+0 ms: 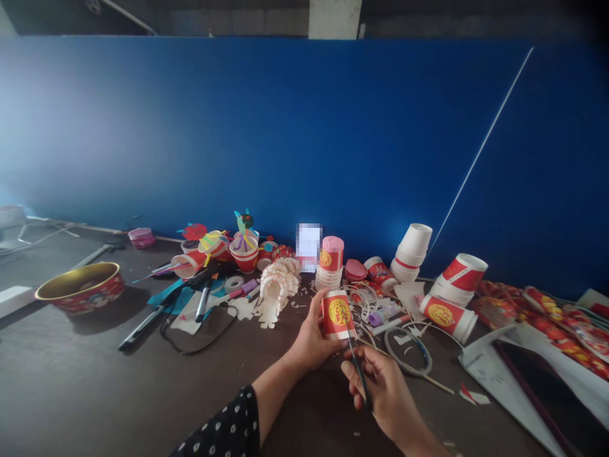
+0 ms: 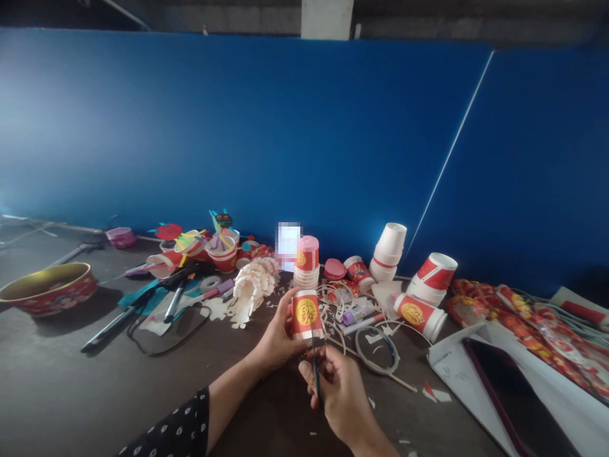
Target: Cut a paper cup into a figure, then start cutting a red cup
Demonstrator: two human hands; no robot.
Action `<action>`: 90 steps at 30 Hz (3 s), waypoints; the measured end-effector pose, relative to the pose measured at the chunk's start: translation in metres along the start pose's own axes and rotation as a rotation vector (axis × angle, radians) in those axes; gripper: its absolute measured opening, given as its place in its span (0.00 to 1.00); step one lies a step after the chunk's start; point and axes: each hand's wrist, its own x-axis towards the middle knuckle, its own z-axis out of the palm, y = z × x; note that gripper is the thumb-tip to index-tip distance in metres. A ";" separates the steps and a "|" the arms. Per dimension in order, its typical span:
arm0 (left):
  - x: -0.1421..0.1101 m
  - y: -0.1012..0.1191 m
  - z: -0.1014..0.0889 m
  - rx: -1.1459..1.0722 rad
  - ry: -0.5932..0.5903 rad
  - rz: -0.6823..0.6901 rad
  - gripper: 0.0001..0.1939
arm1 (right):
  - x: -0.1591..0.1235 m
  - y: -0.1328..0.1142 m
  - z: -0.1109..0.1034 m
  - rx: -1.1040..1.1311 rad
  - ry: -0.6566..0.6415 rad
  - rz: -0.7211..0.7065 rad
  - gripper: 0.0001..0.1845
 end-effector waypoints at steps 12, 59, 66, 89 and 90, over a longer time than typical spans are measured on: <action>-0.001 -0.003 0.001 -0.055 -0.048 -0.010 0.50 | 0.001 -0.003 0.000 0.015 -0.007 -0.018 0.18; -0.002 -0.002 0.001 -0.061 -0.085 0.000 0.50 | 0.004 0.006 -0.002 0.047 -0.009 -0.015 0.14; -0.002 -0.003 0.003 -0.098 -0.089 -0.001 0.50 | 0.001 0.001 0.001 0.044 -0.002 -0.021 0.16; -0.005 0.012 0.002 -0.474 -0.063 -0.121 0.37 | -0.003 -0.013 -0.001 0.001 0.037 -0.049 0.18; -0.004 0.011 0.002 -0.476 -0.028 -0.148 0.31 | -0.003 -0.014 -0.001 -0.003 0.035 -0.052 0.18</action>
